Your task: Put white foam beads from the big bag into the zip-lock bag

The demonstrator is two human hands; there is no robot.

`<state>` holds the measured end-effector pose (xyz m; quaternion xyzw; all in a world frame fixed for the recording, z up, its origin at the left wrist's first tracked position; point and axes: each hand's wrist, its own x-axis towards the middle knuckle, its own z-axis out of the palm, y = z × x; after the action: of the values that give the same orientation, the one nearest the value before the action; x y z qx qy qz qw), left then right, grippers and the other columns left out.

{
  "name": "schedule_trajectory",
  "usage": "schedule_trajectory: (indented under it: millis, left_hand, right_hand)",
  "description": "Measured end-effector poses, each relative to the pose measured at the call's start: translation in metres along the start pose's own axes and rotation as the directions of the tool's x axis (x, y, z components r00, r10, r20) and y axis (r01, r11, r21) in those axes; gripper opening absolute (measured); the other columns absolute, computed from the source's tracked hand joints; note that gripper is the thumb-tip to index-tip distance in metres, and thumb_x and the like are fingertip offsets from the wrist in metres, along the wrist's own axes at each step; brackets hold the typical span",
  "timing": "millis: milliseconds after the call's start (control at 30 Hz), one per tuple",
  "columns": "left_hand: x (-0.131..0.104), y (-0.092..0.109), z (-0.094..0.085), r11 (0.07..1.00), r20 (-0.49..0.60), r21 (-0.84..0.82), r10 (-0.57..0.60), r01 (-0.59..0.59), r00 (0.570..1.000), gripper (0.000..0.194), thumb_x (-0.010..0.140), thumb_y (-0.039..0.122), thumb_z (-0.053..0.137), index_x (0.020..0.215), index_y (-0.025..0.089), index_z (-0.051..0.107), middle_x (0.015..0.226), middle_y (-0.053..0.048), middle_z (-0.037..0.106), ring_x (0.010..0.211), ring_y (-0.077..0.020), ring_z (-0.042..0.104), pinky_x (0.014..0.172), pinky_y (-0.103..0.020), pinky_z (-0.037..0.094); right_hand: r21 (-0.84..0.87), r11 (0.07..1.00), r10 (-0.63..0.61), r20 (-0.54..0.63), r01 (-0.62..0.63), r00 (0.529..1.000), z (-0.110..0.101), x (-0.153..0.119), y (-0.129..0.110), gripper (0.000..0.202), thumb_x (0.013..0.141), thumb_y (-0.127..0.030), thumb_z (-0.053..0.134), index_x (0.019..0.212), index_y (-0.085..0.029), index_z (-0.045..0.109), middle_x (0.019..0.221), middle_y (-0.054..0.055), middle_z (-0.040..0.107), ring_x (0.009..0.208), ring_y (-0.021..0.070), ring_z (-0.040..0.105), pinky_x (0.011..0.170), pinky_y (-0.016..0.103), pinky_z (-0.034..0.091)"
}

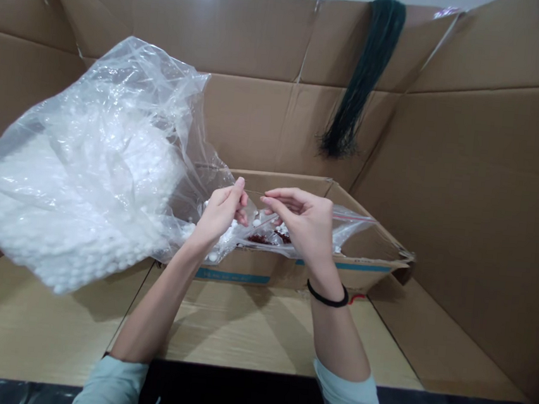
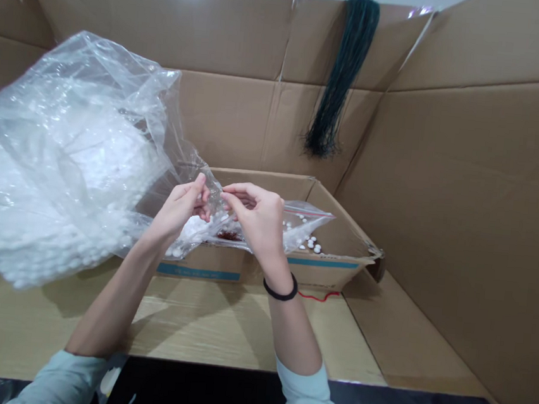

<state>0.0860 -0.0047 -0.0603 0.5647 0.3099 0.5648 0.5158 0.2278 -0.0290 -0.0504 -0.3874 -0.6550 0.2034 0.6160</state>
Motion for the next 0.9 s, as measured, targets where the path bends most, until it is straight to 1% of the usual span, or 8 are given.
schedule_trajectory:
  millis: [133,200,300,400,500,600,733,900]
  left_hand:
    - [-0.001,0.001,-0.002,0.998,0.098,-0.069,-0.007,0.014,0.995,0.023,0.084,0.028,0.048,0.081,0.013,0.065,0.072,-0.002,0.060,0.061,-0.0097,0.057,0.066,-0.025,0.048]
    - [-0.001,0.001,-0.004,0.997,0.139,-0.074,-0.016,0.026,0.990,0.022,0.081,0.022,0.049,0.091,0.013,0.066,0.081,-0.004,0.063,0.069,-0.0110,0.059,0.074,-0.026,0.047]
    - [-0.001,0.000,-0.006,0.998,0.135,-0.051,-0.015,0.022,0.991,0.025,0.081,0.025,0.054,0.100,0.012,0.065,0.082,-0.003,0.063,0.071,-0.0110,0.059,0.077,-0.027,0.046]
    - [-0.002,0.000,-0.005,0.996,0.111,-0.086,-0.010,0.020,0.994,0.035,0.076,0.027,0.063,0.109,0.015,0.060,0.082,-0.003,0.066,0.075,-0.0123,0.061,0.079,-0.029,0.045]
    - [-0.003,0.001,-0.004,0.989,0.126,-0.141,-0.019,0.037,0.992,0.032,0.066,0.024,0.073,0.095,0.014,0.063,0.081,-0.005,0.069,0.079,-0.0143,0.064,0.080,-0.030,0.046]
    - [-0.003,0.002,-0.004,0.986,0.122,-0.164,0.000,0.020,0.993,0.026,0.058,0.021,0.079,0.079,0.014,0.067,0.079,-0.003,0.070,0.076,-0.0131,0.064,0.079,-0.029,0.046]
    - [-0.002,0.002,-0.004,0.985,0.059,-0.170,0.040,-0.029,0.997,0.025,0.054,0.018,0.080,0.077,0.016,0.070,0.075,-0.001,0.069,0.072,-0.0109,0.063,0.075,-0.027,0.047]
    - [-0.003,0.002,-0.002,0.982,0.008,-0.184,0.043,-0.041,0.999,0.026,0.052,0.019,0.081,0.075,0.015,0.070,0.071,-0.002,0.070,0.069,-0.0112,0.063,0.074,-0.027,0.048]
  right_hand:
    - [-0.004,1.000,-0.029,0.006,0.029,1.000,0.005,0.000,0.002,0.012,0.073,-0.027,0.066,0.078,-0.018,0.071,0.076,0.003,0.072,0.064,0.0133,0.065,0.046,0.020,0.050]
    - [-0.015,0.999,-0.033,-0.030,0.033,0.999,0.004,0.001,0.003,0.011,0.072,-0.026,0.066,0.077,-0.018,0.072,0.079,0.003,0.072,0.062,0.0126,0.065,0.043,0.019,0.048]
    - [-0.002,1.000,-0.005,-0.081,0.005,0.997,0.002,0.002,0.004,0.011,0.071,-0.027,0.067,0.076,-0.018,0.072,0.072,0.002,0.071,0.057,0.0120,0.063,0.039,0.018,0.046]
    - [0.045,0.998,0.041,-0.079,-0.037,0.996,0.003,0.002,0.005,0.012,0.071,-0.026,0.067,0.077,-0.017,0.071,0.068,0.002,0.070,0.056,0.0132,0.064,0.038,0.018,0.046]
    - [0.082,0.995,0.068,-0.073,-0.062,0.995,0.007,0.001,0.005,0.015,0.072,-0.027,0.066,0.080,-0.016,0.071,0.068,0.003,0.070,0.060,0.0151,0.066,0.039,0.019,0.047]
    - [0.056,0.998,0.031,-0.102,-0.025,0.994,0.009,0.000,0.004,0.016,0.072,-0.029,0.066,0.081,-0.017,0.072,0.073,0.003,0.071,0.062,0.0144,0.065,0.040,0.019,0.047]
    - [0.005,0.999,-0.041,-0.102,0.042,0.994,0.008,0.000,0.002,0.012,0.072,-0.027,0.065,0.076,-0.019,0.072,0.084,0.003,0.070,0.059,0.0106,0.061,0.038,0.018,0.045]
    - [0.006,0.999,-0.048,-0.143,0.049,0.989,0.015,-0.001,0.006,0.010,0.074,-0.025,0.064,0.075,-0.019,0.072,0.080,0.002,0.069,0.059,0.0099,0.060,0.039,0.018,0.042]
